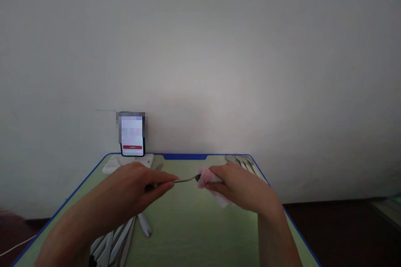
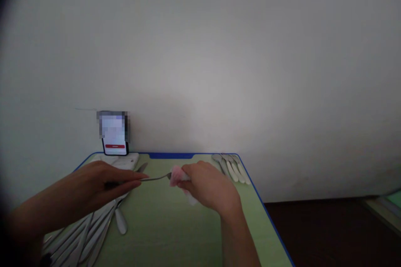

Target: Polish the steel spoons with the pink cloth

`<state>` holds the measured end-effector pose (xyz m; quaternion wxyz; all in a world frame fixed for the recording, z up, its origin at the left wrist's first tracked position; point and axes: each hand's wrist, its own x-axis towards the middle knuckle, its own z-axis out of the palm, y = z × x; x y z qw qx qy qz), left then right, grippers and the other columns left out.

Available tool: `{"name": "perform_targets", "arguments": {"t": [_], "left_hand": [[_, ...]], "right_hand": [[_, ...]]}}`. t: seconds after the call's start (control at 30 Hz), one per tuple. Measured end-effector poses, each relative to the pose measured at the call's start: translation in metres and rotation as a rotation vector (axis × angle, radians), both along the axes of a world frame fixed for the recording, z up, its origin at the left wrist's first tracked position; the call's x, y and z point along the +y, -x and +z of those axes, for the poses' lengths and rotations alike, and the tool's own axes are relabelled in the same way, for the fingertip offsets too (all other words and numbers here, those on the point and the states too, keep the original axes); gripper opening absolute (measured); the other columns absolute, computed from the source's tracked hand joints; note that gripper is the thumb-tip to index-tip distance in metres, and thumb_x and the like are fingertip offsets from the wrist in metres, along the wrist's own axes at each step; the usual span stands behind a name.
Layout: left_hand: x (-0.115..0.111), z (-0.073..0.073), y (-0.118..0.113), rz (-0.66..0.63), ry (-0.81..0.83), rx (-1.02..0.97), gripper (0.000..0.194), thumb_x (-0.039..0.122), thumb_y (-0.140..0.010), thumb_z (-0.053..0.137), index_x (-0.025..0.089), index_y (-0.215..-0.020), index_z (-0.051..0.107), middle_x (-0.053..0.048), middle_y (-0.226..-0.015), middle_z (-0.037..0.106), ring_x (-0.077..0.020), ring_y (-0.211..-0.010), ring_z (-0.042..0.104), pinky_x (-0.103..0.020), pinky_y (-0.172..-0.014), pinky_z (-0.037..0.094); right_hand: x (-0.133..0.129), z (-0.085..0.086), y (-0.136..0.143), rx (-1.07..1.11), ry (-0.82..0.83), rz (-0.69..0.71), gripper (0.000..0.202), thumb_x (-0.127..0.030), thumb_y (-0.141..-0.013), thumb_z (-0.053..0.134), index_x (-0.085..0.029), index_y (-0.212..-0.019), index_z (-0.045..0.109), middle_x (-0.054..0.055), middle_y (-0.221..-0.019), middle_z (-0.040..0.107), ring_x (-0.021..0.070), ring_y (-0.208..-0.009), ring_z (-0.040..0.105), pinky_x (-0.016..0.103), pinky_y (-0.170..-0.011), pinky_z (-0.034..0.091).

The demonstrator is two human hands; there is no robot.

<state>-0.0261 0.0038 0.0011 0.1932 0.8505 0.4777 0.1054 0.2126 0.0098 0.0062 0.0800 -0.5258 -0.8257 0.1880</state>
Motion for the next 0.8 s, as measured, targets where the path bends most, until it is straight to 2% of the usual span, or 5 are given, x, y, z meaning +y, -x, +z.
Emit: {"name": "perform_targets", "arguments": {"t": [0.27,0.37,0.5,0.63,0.8], "left_hand": [[0.002,-0.003,-0.012,-0.126,0.022,0.015,0.027,0.034,-0.085,0.046,0.033,-0.088,0.073,0.0,-0.076,0.074,-0.014,-0.066,0.064,-0.02,-0.06,0.038],[0.007,-0.002,-0.002,-0.124,0.08,-0.04,0.026,0.034,-0.084,0.047,0.033,-0.09,0.072,0.002,-0.076,0.073,-0.0122,-0.066,0.063,-0.018,-0.06,0.039],[0.015,-0.002,0.015,-0.028,0.032,-0.134,0.034,0.04,-0.086,0.043,0.029,-0.107,0.067,0.002,-0.072,0.071,-0.0109,-0.061,0.057,-0.017,-0.059,0.039],[0.02,-0.006,0.016,0.058,-0.014,-0.153,0.04,0.045,-0.086,0.041,0.025,-0.11,0.066,0.002,-0.064,0.067,-0.0102,-0.053,0.051,-0.017,-0.054,0.036],[0.022,-0.005,0.012,0.038,0.009,-0.213,0.041,0.046,-0.087,0.039,0.023,-0.104,0.068,0.002,-0.072,0.068,-0.0102,-0.056,0.051,-0.017,-0.055,0.036]], "right_hand": [[-0.005,-0.022,0.037,-0.146,0.041,0.164,0.016,-0.015,-0.073,0.062,-0.026,-0.074,0.074,0.005,-0.066,0.069,0.018,-0.066,0.062,0.025,-0.059,0.034],[0.004,-0.027,0.039,-0.036,-0.005,0.214,0.008,-0.025,-0.073,0.065,-0.024,-0.074,0.074,0.004,-0.063,0.069,0.0175,-0.063,0.061,0.024,-0.058,0.036],[0.026,-0.028,0.03,0.223,-0.119,0.326,0.022,-0.028,-0.081,0.057,-0.025,-0.1,0.068,0.004,-0.092,0.071,0.0175,-0.084,0.063,0.025,-0.075,0.04],[0.04,-0.031,0.023,0.35,-0.272,0.276,0.026,-0.03,-0.082,0.056,-0.024,-0.106,0.065,0.004,-0.098,0.07,0.0188,-0.089,0.062,0.028,-0.08,0.041],[0.039,-0.023,0.014,0.514,-0.27,0.205,0.025,-0.032,-0.08,0.057,-0.026,-0.103,0.067,0.001,-0.098,0.071,0.0165,-0.083,0.064,0.025,-0.075,0.043]]}}
